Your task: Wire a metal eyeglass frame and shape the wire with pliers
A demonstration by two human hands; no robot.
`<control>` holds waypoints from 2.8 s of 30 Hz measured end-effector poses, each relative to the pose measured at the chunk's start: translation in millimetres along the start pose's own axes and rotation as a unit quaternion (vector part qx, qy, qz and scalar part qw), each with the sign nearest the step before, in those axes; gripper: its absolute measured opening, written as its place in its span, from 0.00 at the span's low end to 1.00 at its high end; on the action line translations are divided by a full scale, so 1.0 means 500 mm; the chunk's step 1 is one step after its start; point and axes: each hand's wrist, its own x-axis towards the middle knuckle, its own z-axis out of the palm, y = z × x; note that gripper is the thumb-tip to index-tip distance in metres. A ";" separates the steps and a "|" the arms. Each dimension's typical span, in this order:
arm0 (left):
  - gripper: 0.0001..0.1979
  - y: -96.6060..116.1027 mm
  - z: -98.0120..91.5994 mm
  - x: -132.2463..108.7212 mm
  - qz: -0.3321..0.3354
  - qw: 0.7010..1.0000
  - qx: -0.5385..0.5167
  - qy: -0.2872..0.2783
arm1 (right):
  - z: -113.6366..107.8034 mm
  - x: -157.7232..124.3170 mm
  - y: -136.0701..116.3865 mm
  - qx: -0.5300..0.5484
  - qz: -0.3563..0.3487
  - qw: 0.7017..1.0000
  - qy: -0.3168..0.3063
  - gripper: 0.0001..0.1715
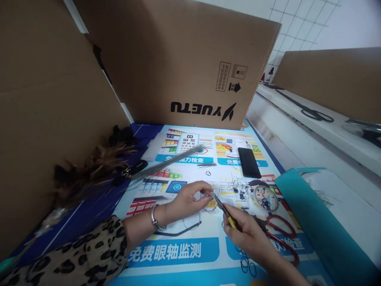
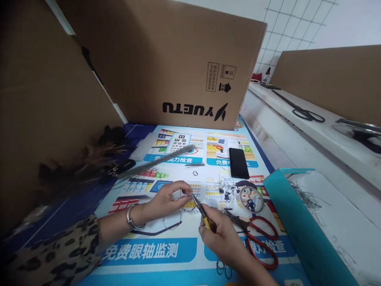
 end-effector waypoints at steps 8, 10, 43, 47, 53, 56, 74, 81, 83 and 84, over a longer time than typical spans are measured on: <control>0.17 -0.010 -0.004 0.000 0.020 0.999 -0.035 -0.033 | -0.004 0.003 0.002 -0.032 -0.018 0.999 -0.009 0.15; 0.19 -0.009 -0.008 0.002 0.042 0.997 -0.034 -0.063 | -0.009 0.003 0.001 -0.039 -0.026 0.999 -0.016 0.19; 0.35 -0.032 -0.007 0.013 -0.113 0.976 -0.051 -0.177 | -0.014 0.011 0.038 -0.194 -0.040 0.979 0.042 0.27; 0.30 -0.041 -0.001 0.014 -0.106 0.982 0.014 -0.159 | -0.013 0.016 0.046 -0.202 -0.027 0.978 0.036 0.26; 0.16 -0.032 -0.019 0.021 -0.019 0.992 0.032 -0.118 | -0.012 0.014 0.048 -0.215 -0.033 0.975 0.043 0.28; 0.12 -0.018 -0.024 0.022 -0.047 0.994 -0.043 -0.088 | -0.009 0.010 0.044 -0.241 -0.049 0.969 0.037 0.30; 0.10 0.014 -0.030 0.023 -0.234 0.933 -0.272 -0.009 | 0.005 -0.005 0.042 -0.480 -0.183 0.851 0.114 0.27; 0.10 0.025 -0.022 0.016 -0.248 0.920 -0.302 -0.011 | 0.010 0.002 0.041 -0.503 -0.264 0.809 0.148 0.25; 0.10 0.029 -0.022 0.016 -0.246 0.919 -0.306 -0.016 | 0.011 0.004 0.038 -0.510 -0.271 0.802 0.153 0.24; 0.10 0.030 -0.023 0.016 -0.243 0.920 -0.307 -0.020 | 0.011 0.004 0.037 -0.512 -0.270 0.801 0.155 0.24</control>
